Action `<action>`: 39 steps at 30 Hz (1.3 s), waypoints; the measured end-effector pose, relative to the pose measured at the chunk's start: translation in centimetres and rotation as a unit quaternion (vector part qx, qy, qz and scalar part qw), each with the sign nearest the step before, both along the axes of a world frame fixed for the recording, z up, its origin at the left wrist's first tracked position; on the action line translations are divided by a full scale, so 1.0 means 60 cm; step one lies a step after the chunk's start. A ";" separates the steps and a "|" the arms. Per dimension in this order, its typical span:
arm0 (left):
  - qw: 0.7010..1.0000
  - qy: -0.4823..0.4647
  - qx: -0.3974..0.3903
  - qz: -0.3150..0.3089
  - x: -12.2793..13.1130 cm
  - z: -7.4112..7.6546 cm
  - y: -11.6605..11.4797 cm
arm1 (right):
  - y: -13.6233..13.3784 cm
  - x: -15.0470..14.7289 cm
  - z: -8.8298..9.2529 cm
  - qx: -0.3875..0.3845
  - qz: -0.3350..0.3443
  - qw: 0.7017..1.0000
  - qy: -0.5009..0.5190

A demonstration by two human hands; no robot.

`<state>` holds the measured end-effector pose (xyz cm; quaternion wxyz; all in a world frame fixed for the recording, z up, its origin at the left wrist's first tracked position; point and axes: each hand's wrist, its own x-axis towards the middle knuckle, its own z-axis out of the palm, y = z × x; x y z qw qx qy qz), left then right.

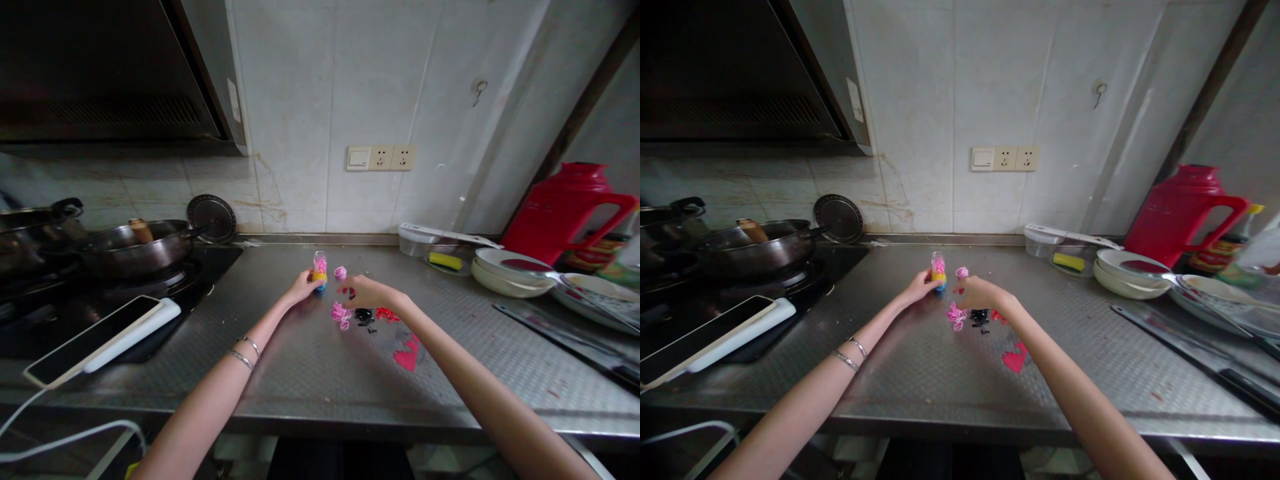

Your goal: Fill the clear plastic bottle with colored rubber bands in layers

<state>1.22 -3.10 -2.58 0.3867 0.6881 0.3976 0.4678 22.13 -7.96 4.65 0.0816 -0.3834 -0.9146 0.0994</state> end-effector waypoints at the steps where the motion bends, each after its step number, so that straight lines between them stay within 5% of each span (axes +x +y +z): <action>1: 1.000 -0.006 0.000 -0.002 0.000 -0.001 0.001 | -0.007 0.001 -0.009 -0.005 -0.002 1.000 -0.019; 7: 1.000 -0.006 0.004 0.004 0.001 -0.003 0.000 | -0.023 -0.012 -0.027 -0.007 -0.022 0.996 -0.082; 23: 1.000 -0.002 0.009 -0.001 0.001 -0.002 -0.002 | -0.016 -0.013 -0.048 0.015 -0.023 0.999 -0.019; 33: 1.000 -0.006 0.006 0.004 0.000 -0.003 0.000 | -0.003 -0.006 -0.016 0.005 -0.007 0.993 0.115; 39: 1.000 0.000 0.005 0.006 -0.001 -0.003 0.001 | 0.030 -0.014 0.043 0.038 -0.009 0.984 0.173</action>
